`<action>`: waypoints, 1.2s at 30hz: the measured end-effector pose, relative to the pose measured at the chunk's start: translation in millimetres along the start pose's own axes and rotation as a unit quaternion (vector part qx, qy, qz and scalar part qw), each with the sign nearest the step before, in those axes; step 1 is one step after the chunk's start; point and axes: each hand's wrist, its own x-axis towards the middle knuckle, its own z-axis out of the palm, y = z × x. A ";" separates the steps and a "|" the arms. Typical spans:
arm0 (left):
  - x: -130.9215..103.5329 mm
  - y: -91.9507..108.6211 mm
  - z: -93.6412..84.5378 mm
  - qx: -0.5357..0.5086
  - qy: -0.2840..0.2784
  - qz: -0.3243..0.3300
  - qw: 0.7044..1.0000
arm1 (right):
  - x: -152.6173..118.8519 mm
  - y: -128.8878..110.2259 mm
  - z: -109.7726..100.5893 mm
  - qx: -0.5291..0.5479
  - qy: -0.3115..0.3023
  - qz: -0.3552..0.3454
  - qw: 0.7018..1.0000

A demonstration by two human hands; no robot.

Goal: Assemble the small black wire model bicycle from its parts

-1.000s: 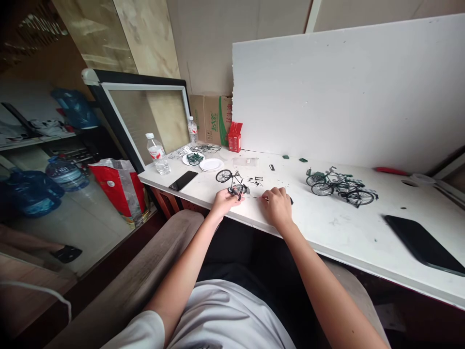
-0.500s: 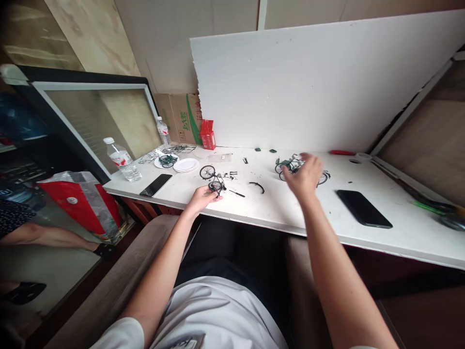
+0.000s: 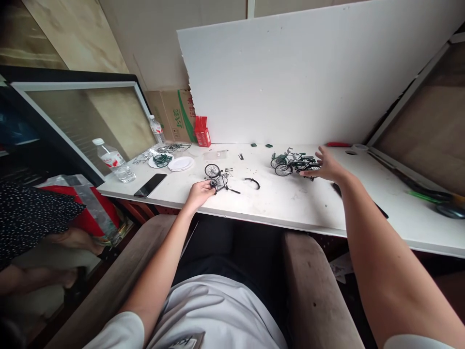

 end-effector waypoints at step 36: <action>46.1 9.9 -47.7 0.366 0.098 0.067 0.923 | -43.6 -22.4 1.6 -0.131 0.074 -0.087 0.985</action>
